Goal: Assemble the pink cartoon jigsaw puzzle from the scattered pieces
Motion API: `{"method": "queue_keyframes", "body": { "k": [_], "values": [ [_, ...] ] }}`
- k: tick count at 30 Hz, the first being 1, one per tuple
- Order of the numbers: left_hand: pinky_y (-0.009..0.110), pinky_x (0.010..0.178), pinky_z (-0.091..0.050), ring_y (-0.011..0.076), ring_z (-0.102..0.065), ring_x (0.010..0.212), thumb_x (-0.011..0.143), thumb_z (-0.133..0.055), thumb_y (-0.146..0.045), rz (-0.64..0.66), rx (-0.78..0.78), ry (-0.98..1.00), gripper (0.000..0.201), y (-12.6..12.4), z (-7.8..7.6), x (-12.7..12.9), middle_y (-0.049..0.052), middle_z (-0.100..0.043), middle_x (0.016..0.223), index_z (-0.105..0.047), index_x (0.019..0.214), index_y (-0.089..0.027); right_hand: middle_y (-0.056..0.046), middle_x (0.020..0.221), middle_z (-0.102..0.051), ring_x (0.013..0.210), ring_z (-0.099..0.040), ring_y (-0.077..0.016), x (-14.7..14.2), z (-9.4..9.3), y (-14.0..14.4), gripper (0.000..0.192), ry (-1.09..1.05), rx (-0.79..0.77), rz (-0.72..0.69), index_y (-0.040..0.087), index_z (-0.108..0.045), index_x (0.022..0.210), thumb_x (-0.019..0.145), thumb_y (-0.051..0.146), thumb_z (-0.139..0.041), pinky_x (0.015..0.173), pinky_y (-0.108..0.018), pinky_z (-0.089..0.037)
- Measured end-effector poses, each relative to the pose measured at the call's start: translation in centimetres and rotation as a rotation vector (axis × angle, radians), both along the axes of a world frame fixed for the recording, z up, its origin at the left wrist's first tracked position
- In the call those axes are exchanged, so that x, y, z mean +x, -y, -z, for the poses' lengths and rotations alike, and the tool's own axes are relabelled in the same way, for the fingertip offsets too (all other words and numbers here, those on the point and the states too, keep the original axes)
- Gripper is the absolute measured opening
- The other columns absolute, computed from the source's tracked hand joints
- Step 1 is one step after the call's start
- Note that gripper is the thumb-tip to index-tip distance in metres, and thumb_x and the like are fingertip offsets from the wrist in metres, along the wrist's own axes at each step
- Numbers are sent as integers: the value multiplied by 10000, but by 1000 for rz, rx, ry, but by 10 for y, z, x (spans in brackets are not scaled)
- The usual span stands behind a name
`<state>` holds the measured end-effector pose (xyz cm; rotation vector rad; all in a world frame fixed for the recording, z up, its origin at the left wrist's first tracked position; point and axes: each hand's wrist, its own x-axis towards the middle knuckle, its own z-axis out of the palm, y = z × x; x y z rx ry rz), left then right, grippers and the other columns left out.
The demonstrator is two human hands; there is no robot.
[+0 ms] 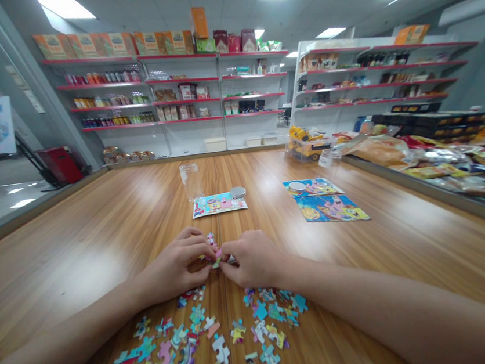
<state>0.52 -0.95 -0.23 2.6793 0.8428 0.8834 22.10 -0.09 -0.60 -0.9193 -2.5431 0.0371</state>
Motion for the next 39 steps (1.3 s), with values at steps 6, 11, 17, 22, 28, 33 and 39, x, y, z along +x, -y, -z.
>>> {"method": "queue_keyframes", "body": {
  "k": [6,11,17,22,28,33,39],
  "values": [
    [382,882,-440,214,-542,890,808,-593,-90,33,-9,-12,137,-3,-1,-3,25,-655,863,-635,883,-197,-21,618,-670,527,-564,-140,0,0,0,196,55,6,27,172,-693,786,892,316,-614,522,-256,-248],
    [388,907,-431,211,-533,905,837,-592,-102,49,-10,-28,134,-4,0,-6,32,-654,896,-659,899,-199,-18,625,-675,538,-574,-144,1,-1,-1,186,51,10,16,179,-695,794,894,312,-612,522,-258,-248],
    [382,942,-427,235,-475,1048,881,-619,-133,103,-30,-55,184,-6,2,-12,45,-638,1045,-700,1006,-240,-17,664,-692,566,-591,-147,2,0,-1,173,48,-7,-2,187,-695,809,902,299,-602,527,-262,-259],
    [389,957,-414,232,-476,1039,906,-613,-147,115,-30,-56,128,-5,0,-12,57,-636,1041,-695,980,-211,-12,630,-664,555,-572,-144,2,-1,-2,177,56,-4,10,183,-687,791,890,311,-615,530,-264,-253],
    [388,955,-408,235,-457,1056,928,-608,-177,133,-20,-89,129,-8,-1,-14,54,-625,1068,-700,999,-233,-11,616,-656,549,-558,-141,1,-2,-1,179,51,-21,21,182,-680,765,880,305,-618,532,-254,-250],
    [397,969,-405,240,-439,1073,936,-597,-176,142,-1,-109,149,-9,0,-17,59,-598,1098,-697,1024,-244,-13,618,-657,555,-562,-144,1,-2,0,169,58,-20,26,183,-681,774,875,303,-618,531,-252,-248],
    [384,941,-430,242,-434,1065,932,-545,-126,152,76,-117,162,-5,0,-15,82,-569,1104,-664,1012,-201,-7,612,-654,553,-565,-145,2,-1,-1,149,60,-5,19,188,-682,778,866,289,-617,527,-256,-242]
  ]
}}
